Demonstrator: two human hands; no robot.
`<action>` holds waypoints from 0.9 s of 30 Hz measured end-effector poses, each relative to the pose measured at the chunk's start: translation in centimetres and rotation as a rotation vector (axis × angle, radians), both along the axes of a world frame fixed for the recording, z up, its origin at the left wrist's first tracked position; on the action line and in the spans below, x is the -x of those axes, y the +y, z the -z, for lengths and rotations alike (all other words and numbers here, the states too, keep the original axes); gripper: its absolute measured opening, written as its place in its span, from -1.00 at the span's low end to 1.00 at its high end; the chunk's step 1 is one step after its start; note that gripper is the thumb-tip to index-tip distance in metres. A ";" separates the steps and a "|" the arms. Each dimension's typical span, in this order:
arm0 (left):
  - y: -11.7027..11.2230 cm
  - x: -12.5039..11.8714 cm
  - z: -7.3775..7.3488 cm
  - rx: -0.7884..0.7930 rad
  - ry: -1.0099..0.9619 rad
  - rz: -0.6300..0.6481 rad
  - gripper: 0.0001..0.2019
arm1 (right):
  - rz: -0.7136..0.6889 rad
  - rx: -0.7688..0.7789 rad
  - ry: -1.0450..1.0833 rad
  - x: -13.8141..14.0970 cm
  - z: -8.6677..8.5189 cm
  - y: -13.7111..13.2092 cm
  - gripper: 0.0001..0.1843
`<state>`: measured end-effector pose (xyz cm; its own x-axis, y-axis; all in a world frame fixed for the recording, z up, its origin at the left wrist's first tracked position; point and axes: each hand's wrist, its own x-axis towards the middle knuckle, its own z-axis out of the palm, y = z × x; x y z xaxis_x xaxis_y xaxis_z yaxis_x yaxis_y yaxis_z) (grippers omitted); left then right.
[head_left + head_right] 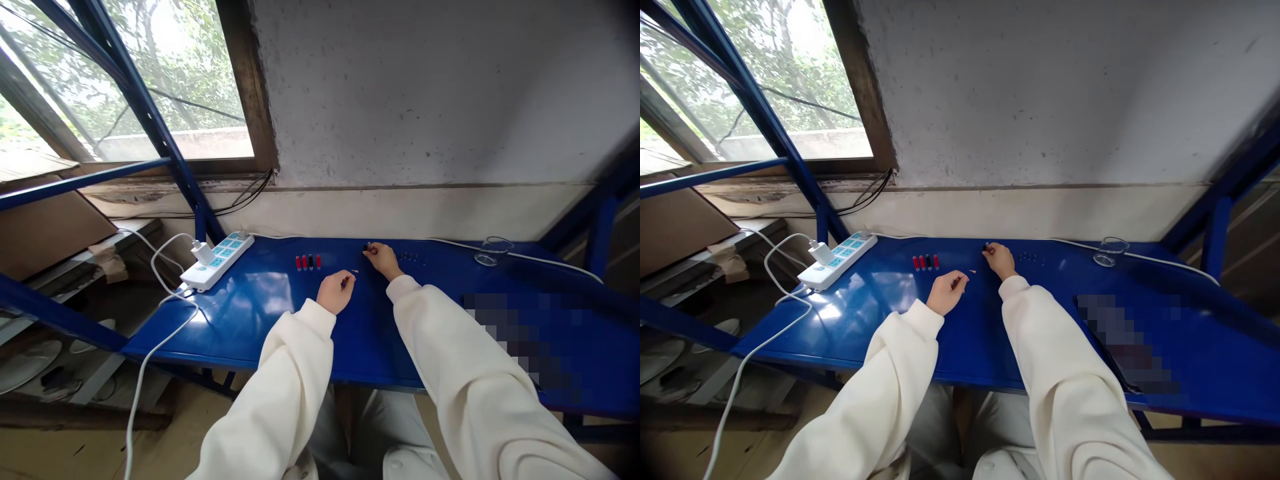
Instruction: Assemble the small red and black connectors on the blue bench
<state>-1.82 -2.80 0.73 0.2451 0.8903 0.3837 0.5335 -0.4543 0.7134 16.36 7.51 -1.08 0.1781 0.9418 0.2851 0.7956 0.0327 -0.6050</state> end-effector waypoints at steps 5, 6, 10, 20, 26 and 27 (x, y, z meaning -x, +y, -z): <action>-0.1 0.1 0.0 -0.012 -0.013 0.010 -0.80 | -0.007 0.032 -0.023 -0.2 0.0 0.3 -0.84; -0.1 0.1 0.0 -0.012 -0.023 0.011 -0.80 | -0.010 0.043 -0.031 -0.3 0.1 0.4 -0.84; -0.1 0.1 0.0 -0.009 -0.058 0.022 -0.80 | -0.032 0.069 -0.046 -0.8 0.6 1.0 -0.84; 0.0 0.1 0.2 0.010 -0.082 -0.004 -0.80 | -0.034 0.117 -0.026 -1.1 0.8 1.5 -0.84; 0.1 0.1 0.4 0.014 -0.078 -0.016 -0.80 | -0.022 0.145 -0.043 -1.0 0.6 1.5 -0.82; 0.1 0.1 0.4 0.014 -0.080 -0.014 -0.80 | -0.020 0.148 -0.045 -1.0 0.6 1.5 -0.82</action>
